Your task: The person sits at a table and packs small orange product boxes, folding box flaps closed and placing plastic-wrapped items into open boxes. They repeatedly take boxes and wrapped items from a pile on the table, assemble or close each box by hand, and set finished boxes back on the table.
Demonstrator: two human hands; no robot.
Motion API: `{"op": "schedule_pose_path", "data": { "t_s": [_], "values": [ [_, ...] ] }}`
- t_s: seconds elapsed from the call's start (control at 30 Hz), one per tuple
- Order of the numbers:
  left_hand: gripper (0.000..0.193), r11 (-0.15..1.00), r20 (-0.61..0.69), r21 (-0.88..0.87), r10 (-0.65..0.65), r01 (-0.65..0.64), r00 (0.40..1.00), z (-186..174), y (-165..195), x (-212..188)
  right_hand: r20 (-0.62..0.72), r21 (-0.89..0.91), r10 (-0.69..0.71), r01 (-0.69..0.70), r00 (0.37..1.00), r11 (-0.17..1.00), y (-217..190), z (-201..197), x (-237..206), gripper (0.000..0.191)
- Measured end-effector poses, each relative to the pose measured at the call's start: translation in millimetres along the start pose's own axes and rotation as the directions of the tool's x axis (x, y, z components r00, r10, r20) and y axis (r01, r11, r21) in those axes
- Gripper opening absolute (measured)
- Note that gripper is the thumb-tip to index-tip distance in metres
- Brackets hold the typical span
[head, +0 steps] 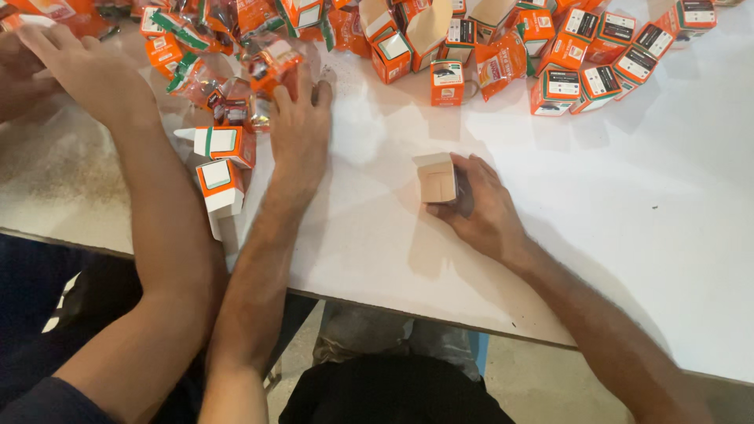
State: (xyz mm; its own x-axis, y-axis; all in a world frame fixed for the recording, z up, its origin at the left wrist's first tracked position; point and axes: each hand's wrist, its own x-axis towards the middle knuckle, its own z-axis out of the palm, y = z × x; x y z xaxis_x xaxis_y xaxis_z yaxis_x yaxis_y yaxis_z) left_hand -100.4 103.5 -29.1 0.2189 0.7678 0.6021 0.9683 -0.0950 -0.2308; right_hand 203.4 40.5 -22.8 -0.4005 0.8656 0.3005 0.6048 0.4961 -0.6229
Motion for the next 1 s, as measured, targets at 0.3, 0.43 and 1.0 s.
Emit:
{"op": "schedule_pose_path", "data": {
  "t_s": [0.3,0.43,1.0],
  "values": [
    [0.038,0.759,0.22,-0.65,0.239,-0.041,0.946,-38,38,-6,-0.013,0.173,0.014,-0.012,1.0,0.985,-6,-8,-2,0.064],
    [0.042,0.511,-0.071,-0.855,0.067,-0.095,0.995,-66,62,-5,-0.029,0.197,0.155,-0.147,0.987,0.969,-2,-10,-1,0.061],
    [0.043,0.608,-0.165,-0.747,0.222,-0.269,0.961,-60,108,-25,-0.069,0.163,0.165,-0.152,0.984,0.975,-6,-10,-4,0.06]
  ]
}}
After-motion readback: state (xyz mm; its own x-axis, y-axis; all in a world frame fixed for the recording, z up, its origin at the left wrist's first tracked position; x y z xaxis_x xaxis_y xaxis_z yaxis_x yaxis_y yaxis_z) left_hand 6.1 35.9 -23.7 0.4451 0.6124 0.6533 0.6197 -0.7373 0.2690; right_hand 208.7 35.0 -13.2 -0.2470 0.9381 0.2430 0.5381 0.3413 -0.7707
